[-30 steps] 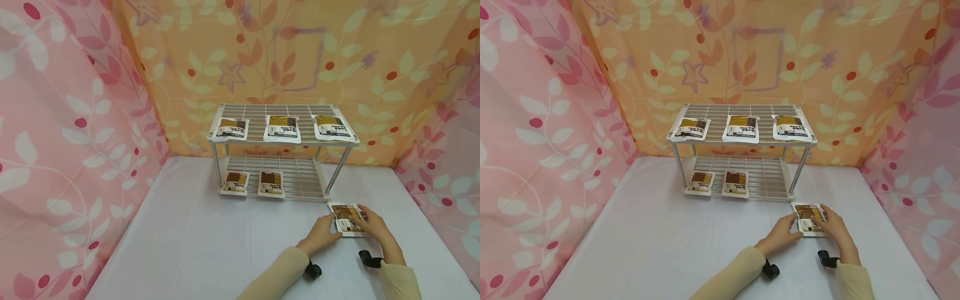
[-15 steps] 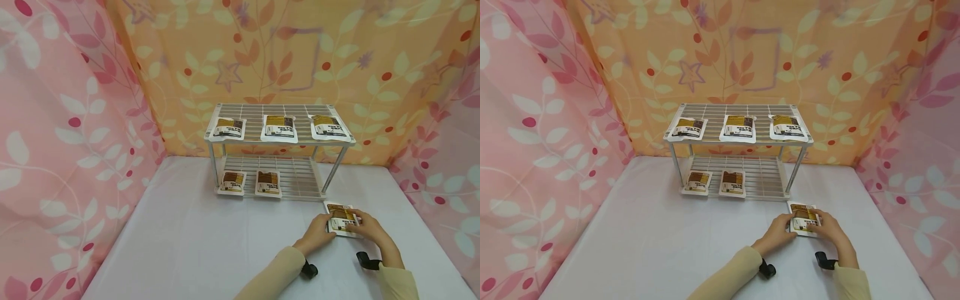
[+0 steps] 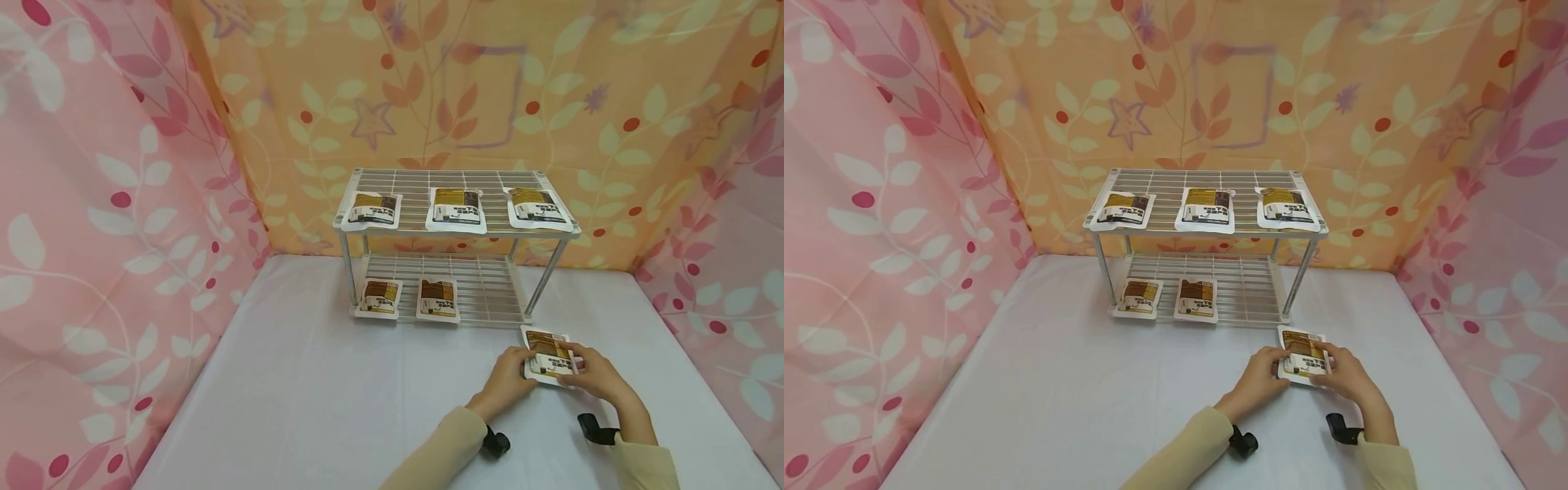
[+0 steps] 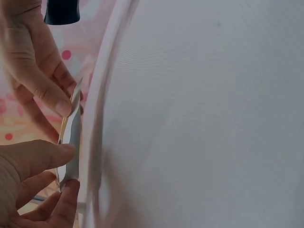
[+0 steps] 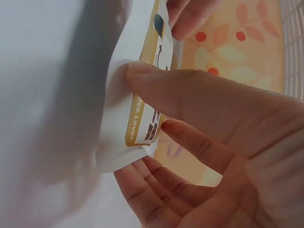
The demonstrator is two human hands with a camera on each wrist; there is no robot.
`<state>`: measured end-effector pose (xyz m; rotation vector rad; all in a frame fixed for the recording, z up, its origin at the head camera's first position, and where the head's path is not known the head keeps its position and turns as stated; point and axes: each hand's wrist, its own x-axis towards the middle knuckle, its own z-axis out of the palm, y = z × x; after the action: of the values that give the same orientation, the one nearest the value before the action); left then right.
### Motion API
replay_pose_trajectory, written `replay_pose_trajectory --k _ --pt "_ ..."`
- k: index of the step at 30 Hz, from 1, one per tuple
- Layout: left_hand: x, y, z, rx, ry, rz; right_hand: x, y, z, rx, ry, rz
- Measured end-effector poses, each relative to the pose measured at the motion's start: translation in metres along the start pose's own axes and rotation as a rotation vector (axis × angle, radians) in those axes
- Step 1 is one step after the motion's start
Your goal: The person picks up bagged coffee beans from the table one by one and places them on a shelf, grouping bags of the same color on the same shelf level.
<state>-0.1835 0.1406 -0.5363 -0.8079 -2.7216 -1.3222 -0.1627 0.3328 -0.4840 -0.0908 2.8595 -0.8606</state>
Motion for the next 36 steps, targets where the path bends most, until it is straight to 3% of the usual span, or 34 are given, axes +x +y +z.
replay_pose_trajectory --k 7,14,19,25,36 --pt "-0.005 0.0 -0.015 -0.028 0.01 -0.036 -0.001 -0.011 0.005 0.011 0.035 -0.026" --pt "-0.007 -0.009 -0.027 -0.033 0.061 -0.062 0.008 -0.024 0.015 0.029 0.096 -0.086" --pt "-0.009 -0.018 -0.032 -0.062 0.082 -0.065 0.014 -0.031 0.024 0.037 0.141 -0.124" --pt "-0.01 -0.025 -0.04 -0.03 0.123 -0.051 0.019 -0.038 0.034 0.044 0.175 -0.162" --pt "-0.009 -0.031 -0.057 -0.067 0.128 -0.086 0.03 -0.049 0.043 0.038 0.218 -0.223"
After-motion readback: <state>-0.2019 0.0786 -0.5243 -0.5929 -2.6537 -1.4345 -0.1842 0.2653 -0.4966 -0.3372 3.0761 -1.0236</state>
